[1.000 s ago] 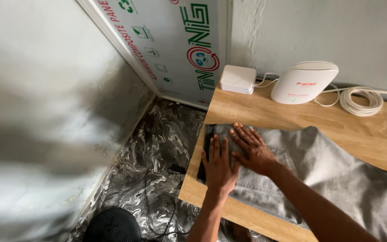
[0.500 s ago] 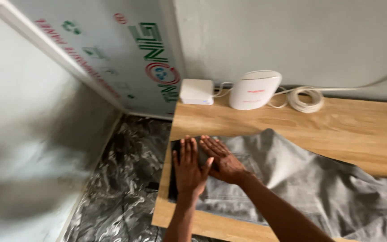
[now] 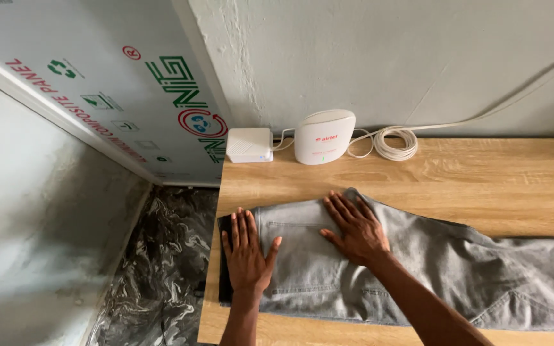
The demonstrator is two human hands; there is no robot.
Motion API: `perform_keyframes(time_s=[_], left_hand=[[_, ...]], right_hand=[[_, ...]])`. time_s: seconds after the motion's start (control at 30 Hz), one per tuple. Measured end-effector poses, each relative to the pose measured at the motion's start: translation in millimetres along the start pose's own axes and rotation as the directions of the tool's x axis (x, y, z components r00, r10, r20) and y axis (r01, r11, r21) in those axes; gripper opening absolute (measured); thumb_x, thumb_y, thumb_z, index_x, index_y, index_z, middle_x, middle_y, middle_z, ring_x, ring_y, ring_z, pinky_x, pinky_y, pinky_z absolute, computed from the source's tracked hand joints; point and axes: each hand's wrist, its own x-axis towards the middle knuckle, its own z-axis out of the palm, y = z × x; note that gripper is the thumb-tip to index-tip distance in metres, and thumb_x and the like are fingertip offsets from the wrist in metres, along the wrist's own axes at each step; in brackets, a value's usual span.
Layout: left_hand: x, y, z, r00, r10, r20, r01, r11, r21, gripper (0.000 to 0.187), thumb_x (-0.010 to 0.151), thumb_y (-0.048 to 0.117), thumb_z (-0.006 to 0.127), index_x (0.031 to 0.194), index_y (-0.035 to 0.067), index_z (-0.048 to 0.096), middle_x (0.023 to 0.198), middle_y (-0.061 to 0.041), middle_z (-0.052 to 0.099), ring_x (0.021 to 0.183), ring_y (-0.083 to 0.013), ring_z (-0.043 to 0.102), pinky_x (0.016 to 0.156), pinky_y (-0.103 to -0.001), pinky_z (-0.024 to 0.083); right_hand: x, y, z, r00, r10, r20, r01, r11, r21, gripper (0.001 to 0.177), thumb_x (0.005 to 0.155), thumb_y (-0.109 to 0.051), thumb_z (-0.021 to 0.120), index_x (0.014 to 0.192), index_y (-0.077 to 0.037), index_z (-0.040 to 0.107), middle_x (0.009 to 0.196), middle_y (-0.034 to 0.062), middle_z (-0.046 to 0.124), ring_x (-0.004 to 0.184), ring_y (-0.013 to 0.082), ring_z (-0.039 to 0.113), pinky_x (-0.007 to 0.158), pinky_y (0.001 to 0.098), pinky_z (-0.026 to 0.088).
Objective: Folding a pair of grey trousers on a wooden table.
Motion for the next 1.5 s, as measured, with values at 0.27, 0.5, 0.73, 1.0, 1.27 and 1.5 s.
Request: perform_keyframes(time_s=[0.27,0.5,0.73,1.0,1.27,1.5], left_hand=[[-1.7,-0.1,-0.1,1.000,-0.002,0.009,0.002,1.000,0.002,0.094,0.097,0.073,0.030,0.161,0.005,0.018,0.169,-0.014,0.017,0.156,-0.0298,0.015,0.122,-0.053,0.014],[-1.3,-0.5,3.0,1.000,0.014,-0.018,-0.014,1.000,-0.017,0.094,0.097,0.071,0.032,0.161,0.004,0.018,0.169,-0.016,0.018,0.155,-0.0315,0.016,0.121,-0.054,0.015],[-1.1,-0.2,3.4,0.999,0.043,-0.021,-0.043,0.999,-0.002,0.094,0.096,0.069,0.034,0.161,0.002,0.020,0.168,-0.016,0.019,0.155,-0.0324,0.018,0.121,-0.054,0.017],[-2.0,-8.0,13.4,0.997,0.064,-0.031,-0.063,0.997,0.041,0.094,0.094,0.068,0.039,0.160,0.001,0.028,0.164,-0.019,0.031,0.156,-0.0333,0.022,0.122,-0.059,0.023],[2.3,6.4,42.5,0.996,0.018,-0.084,-0.015,0.999,0.039,0.097,0.092,0.067,0.045,0.157,-0.003,0.031,0.164,-0.027,0.031,0.155,-0.0399,0.023,0.118,-0.066,0.021],[-25.7,178.3,26.7,0.966,0.247,0.070,-0.236,0.962,-0.139,0.080,0.096,0.064,0.039,0.155,0.009,0.035,0.167,-0.024,0.017,0.155,-0.0338,0.014,0.119,-0.064,0.012]], right_hand=[[-27.3,55.5,24.4,0.989,0.054,-0.137,-0.049,0.998,0.043,0.077,0.099,-0.057,0.043,0.158,-0.010,0.030,0.166,0.0169,0.027,0.152,0.0333,0.021,0.120,0.0470,0.017],[-83.2,129.4,29.8,0.963,0.130,-0.236,-0.019,0.907,0.421,0.060,0.102,-0.028,0.053,0.156,-0.004,0.042,0.157,0.0200,0.046,0.148,0.0363,0.040,0.122,0.0470,0.031],[-148.9,168.6,1.7,0.901,0.350,-0.255,-0.336,0.937,0.100,0.049,0.098,-0.039,0.058,0.139,-0.013,0.056,0.145,0.0089,0.058,0.141,0.0282,0.050,0.127,0.0492,0.030],[-281.6,279.8,4.8,0.817,0.512,-0.266,-0.558,0.819,-0.137,0.074,0.094,-0.056,0.048,0.151,-0.010,0.047,0.161,0.0201,0.034,0.150,0.0335,0.028,0.114,0.0586,0.019],[-346.5,285.9,9.7,0.746,0.605,-0.280,-0.647,0.758,-0.087,0.073,0.099,-0.058,0.041,0.153,-0.009,0.039,0.169,0.0158,0.023,0.158,0.0275,0.017,0.121,0.0612,0.012],[-342.3,276.0,14.3,0.768,0.558,-0.314,-0.610,0.787,-0.093,0.071,0.098,-0.053,0.043,0.156,-0.013,0.037,0.166,0.0144,0.027,0.155,0.0298,0.022,0.121,0.0614,0.013]])
